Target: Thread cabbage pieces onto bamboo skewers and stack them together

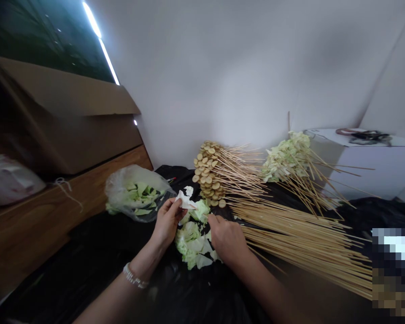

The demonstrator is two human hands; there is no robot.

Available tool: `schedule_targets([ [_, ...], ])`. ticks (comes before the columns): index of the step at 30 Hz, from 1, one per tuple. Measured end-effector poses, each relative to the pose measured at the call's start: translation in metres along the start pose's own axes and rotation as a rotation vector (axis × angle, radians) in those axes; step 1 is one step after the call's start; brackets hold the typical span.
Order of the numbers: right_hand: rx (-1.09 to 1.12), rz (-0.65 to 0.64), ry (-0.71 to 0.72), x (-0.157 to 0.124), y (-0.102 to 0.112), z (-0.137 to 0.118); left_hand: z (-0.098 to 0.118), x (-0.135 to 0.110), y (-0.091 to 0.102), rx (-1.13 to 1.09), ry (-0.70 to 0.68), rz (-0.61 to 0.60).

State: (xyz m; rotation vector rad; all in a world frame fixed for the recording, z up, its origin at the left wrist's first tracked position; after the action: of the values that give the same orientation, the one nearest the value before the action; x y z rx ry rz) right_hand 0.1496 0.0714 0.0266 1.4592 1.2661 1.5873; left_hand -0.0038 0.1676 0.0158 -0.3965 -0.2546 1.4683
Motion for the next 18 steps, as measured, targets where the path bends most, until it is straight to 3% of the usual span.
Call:
schedule_targets([
  [11,0.076,0.012,0.052,0.001,-0.007,0.001,-0.01,0.007,0.0,-0.048,0.175,-0.023],
  [18,0.089,0.021,0.024,0.001,-0.008,0.002,-0.012,0.002,-0.006,0.012,0.138,-0.074],
])
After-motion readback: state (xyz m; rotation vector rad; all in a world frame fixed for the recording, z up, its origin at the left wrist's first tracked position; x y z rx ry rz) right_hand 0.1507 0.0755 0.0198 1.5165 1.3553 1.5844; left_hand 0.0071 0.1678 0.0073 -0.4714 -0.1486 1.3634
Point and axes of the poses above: each hand's wrist, its own x-axis towards the middle knuckle, its own y-axis out of the back of the hand, z = x × y, the point moved 7 cm from there along x, towards the middle knuckle, and after that the axes turned 8 degrees about y, right-handed, at the moved point
